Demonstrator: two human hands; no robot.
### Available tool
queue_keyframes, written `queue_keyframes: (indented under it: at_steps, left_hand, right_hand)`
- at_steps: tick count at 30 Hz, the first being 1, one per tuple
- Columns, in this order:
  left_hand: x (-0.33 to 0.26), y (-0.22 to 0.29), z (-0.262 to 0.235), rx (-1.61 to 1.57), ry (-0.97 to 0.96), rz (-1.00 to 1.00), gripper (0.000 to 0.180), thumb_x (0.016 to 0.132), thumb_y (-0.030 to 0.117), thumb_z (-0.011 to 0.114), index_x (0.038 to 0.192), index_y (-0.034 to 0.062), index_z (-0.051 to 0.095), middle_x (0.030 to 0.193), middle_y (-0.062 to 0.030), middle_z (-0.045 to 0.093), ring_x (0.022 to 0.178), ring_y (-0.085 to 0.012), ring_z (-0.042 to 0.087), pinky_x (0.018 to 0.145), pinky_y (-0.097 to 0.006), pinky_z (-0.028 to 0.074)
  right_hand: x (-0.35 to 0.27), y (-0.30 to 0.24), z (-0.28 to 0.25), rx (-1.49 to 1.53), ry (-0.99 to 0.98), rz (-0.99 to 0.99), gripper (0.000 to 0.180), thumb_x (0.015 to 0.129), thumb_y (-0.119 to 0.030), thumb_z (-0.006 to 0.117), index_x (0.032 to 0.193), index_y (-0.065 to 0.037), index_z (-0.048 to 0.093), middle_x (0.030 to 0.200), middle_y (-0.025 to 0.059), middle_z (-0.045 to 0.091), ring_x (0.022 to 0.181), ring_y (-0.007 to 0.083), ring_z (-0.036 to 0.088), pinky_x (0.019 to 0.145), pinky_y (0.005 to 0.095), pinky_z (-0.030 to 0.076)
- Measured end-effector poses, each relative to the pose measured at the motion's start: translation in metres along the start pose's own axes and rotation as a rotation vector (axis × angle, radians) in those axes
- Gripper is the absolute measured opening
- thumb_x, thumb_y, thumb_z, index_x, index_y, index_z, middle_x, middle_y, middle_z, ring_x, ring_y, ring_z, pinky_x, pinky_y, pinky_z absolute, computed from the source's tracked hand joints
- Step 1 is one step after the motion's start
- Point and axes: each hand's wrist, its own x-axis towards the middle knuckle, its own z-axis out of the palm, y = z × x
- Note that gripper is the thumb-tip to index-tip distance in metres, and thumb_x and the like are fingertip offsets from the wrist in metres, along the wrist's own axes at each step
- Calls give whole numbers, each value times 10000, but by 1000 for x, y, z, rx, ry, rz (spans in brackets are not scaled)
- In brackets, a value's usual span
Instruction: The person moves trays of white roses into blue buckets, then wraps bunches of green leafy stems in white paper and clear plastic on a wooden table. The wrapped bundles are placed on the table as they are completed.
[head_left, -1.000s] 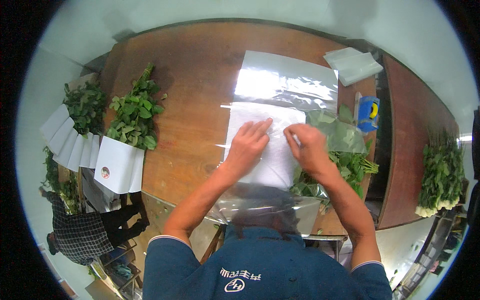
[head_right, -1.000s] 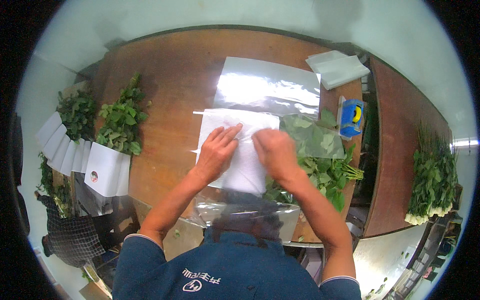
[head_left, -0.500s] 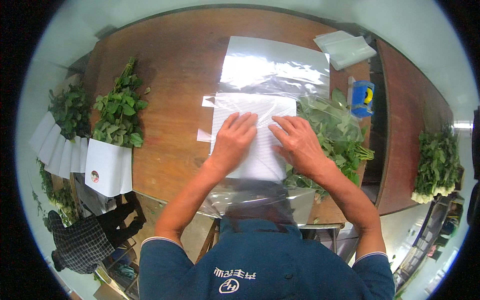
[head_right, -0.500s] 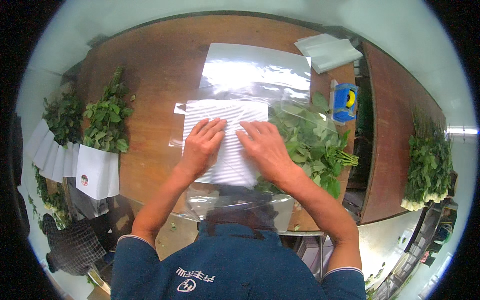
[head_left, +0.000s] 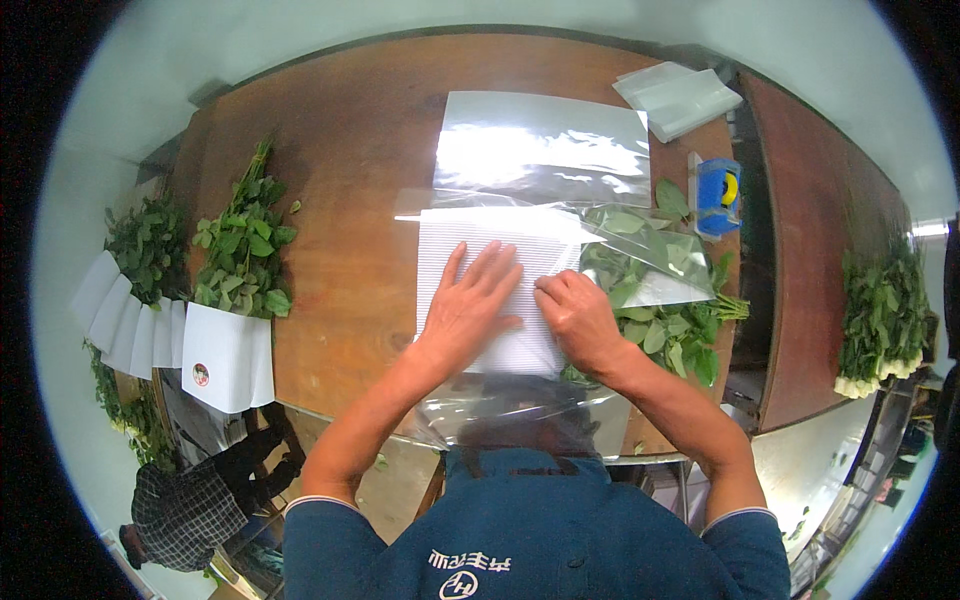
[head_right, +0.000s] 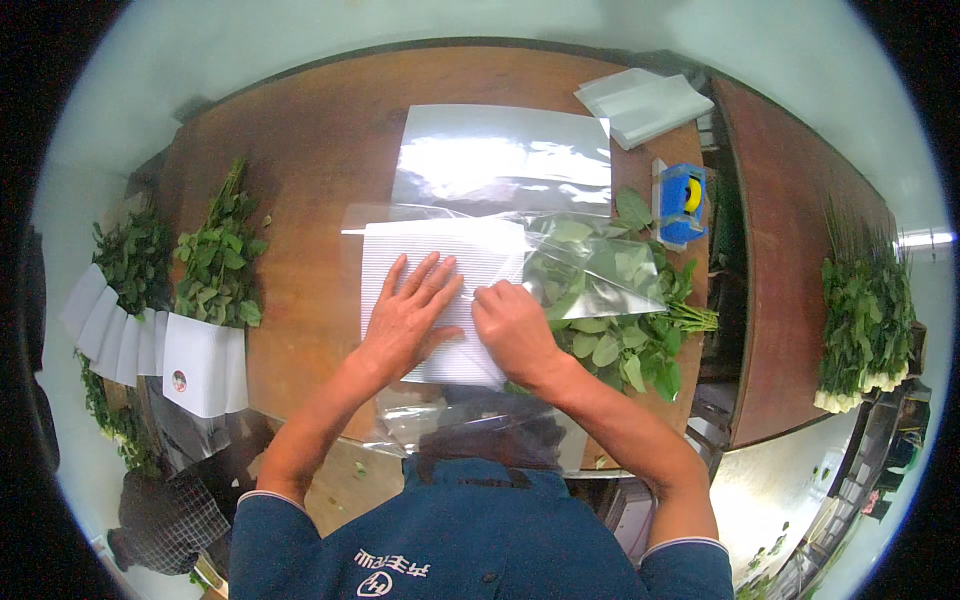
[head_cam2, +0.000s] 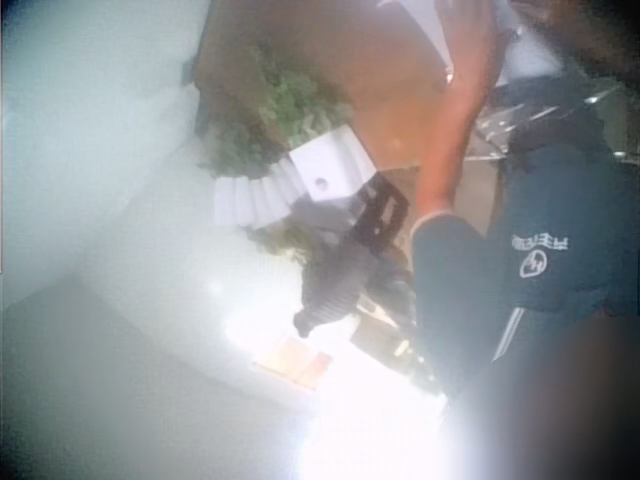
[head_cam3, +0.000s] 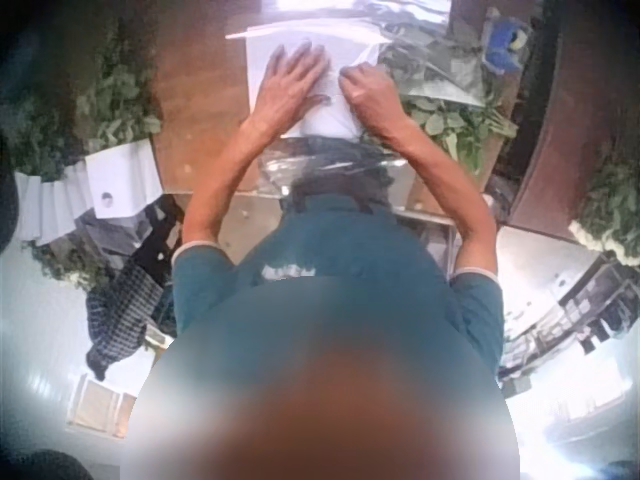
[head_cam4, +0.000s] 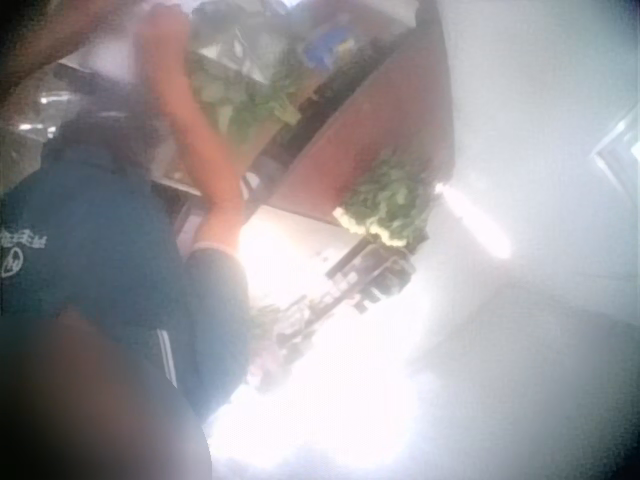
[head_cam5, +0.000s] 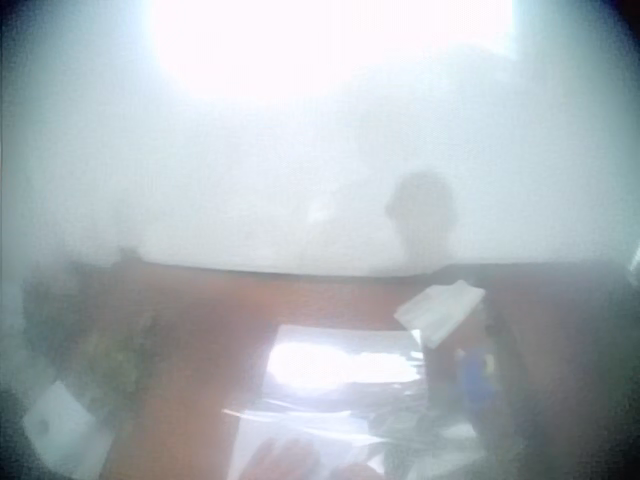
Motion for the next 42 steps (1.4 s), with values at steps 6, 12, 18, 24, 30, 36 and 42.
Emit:
queue_keyframes:
  at_steps: [6,12,18,24,30,36,42]
  left_hand:
    - [0,-3,8,-24,-68,17,638,918,372,720,1434,33,561,1570,-145,476,1493,-292,389,1262,-517,207]
    - [-1,-2,11,-126,-44,-19,602,892,298,762,1387,1,591,1543,-166,503,1476,-323,413,1246,-516,249]
    - [4,-3,10,-154,-10,-10,597,859,268,799,1355,-6,613,1523,-170,523,1465,-327,428,1238,-516,270]
    - [1,-3,12,-157,12,-21,602,837,268,813,1340,-3,623,1510,-167,538,1461,-323,438,1232,-522,281]
    - [1,-3,12,-158,1,-26,606,811,262,828,1317,-5,630,1509,-167,541,1457,-320,446,1226,-533,288]
    - [6,-1,9,-134,-13,-18,617,800,238,832,1320,-25,630,1491,-194,553,1436,-341,471,1231,-546,270]
    - [7,5,5,-124,-42,-24,613,792,232,840,1310,-31,644,1470,-197,573,1433,-361,471,1231,-563,261]
  right_hand:
    - [11,3,-15,276,-353,261,236,906,-142,696,1073,25,691,1082,158,722,971,345,689,842,432,560]
    - [93,99,-14,201,-144,402,432,1009,-232,602,1382,-16,584,1358,243,619,1270,401,583,1092,475,454]
    - [154,178,16,39,-129,475,456,995,-235,642,1396,-26,586,1411,229,601,1309,400,568,1113,465,444]
    - [82,92,-41,335,-442,116,596,915,-413,751,1367,-50,611,1376,218,617,1262,386,596,1049,475,491]
    - [-19,71,-67,-12,-197,30,461,794,-105,784,1223,-21,638,1266,168,649,1168,352,627,987,463,508]
    - [-75,79,-115,43,-131,226,233,807,-2,740,1037,-21,702,1021,122,715,940,321,699,777,405,571]
    - [-95,176,-153,374,116,820,204,897,-183,754,980,3,764,921,120,759,839,166,710,755,330,549]
